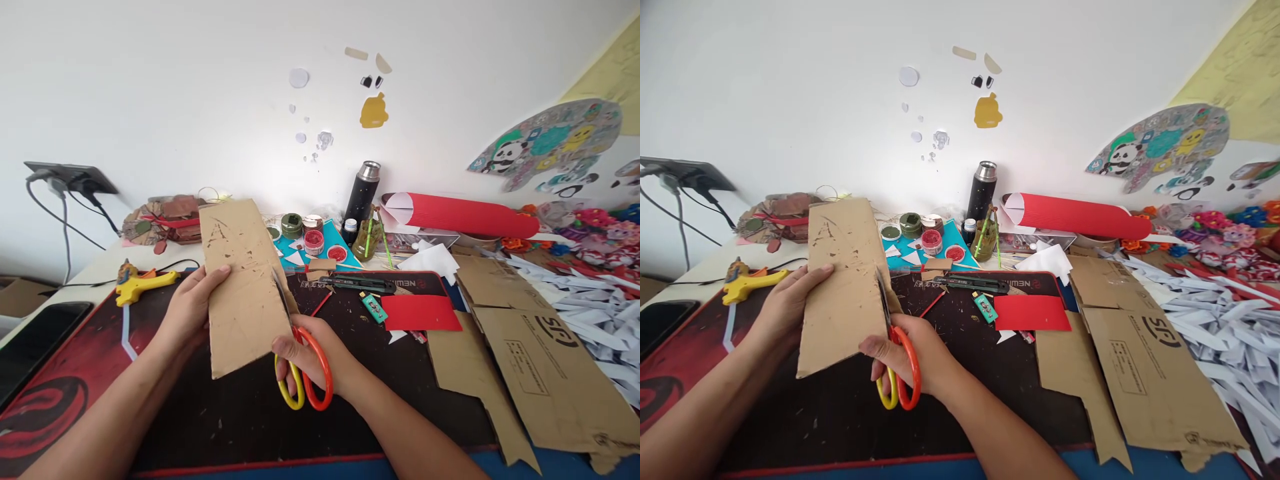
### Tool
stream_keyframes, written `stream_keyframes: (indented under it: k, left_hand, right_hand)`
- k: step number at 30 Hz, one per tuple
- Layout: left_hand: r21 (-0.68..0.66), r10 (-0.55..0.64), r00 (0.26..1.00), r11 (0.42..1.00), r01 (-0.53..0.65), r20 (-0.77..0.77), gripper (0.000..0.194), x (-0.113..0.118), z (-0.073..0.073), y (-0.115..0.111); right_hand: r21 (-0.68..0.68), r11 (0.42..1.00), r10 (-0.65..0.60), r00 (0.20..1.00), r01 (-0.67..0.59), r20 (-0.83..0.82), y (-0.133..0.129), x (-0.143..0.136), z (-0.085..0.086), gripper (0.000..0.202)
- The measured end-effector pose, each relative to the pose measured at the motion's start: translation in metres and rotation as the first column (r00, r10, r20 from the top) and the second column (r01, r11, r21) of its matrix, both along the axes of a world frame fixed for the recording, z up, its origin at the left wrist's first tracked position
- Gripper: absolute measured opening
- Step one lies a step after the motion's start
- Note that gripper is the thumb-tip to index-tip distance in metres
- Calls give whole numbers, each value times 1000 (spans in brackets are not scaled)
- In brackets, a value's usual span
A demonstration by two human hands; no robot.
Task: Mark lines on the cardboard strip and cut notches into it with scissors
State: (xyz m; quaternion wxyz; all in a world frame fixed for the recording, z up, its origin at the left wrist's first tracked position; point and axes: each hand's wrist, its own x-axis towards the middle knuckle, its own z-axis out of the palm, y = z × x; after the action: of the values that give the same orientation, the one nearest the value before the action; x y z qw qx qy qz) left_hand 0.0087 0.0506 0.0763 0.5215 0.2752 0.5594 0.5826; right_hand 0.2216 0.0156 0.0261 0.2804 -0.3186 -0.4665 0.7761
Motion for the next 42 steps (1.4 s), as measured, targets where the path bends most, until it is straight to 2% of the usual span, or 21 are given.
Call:
stream_keyframes:
  k: [4, 7, 12, 16, 19, 22, 28, 32, 35, 42]
  left_hand:
    - [16, 8, 1000, 1000, -8, 20, 52, 0, 1, 0]
    - [4, 19, 1000, 1000, -19, 18, 56, -2, -2, 2]
    - [74, 5, 999, 997, -2, -34, 55, -5, -11, 4]
    - [147, -28, 994, 988, 43, -103, 55, -10, -15, 2]
    - [183, -40, 991, 981, 63, -130, 55, -14, -15, 0]
    - [174, -83, 987, 979, 106, -137, 57, -17, -14, -1]
    - [288, -39, 954, 949, 128, -297, 55, -16, -17, -4]
    - [267, -76, 956, 951, 154, -282, 47, -19, -23, -4]
    - [288, -85, 957, 943, 166, -276, 41, -24, -26, -3]
    - [245, -136, 961, 950, 195, -240, 46, -27, -28, -1]
  right_hand:
    - [4, 999, 38, 998, -38, -42, 0, -1, -3, 60]
    - [26, 999, 31, 999, -30, -15, 0, -3, -4, 54]
    - [12, 998, -56, 990, 55, 132, 0, -7, 2, 32]
    - [86, 988, -146, 949, 127, 278, -1, -8, 6, 8]
    - [172, 976, -191, 914, 136, 358, -2, -7, 2, 10]
    - [249, 960, -216, 907, 130, 360, -3, -6, -4, 11]
    - [233, 953, -259, 918, 193, 300, -4, -5, -4, 18]
    - [301, 937, -267, 922, 180, 281, -5, -3, -5, 20]
    - [290, 941, -260, 921, 175, 290, -5, -1, -4, 14]
    - [332, 931, -259, 916, 152, 307, -2, 1, 2, 6]
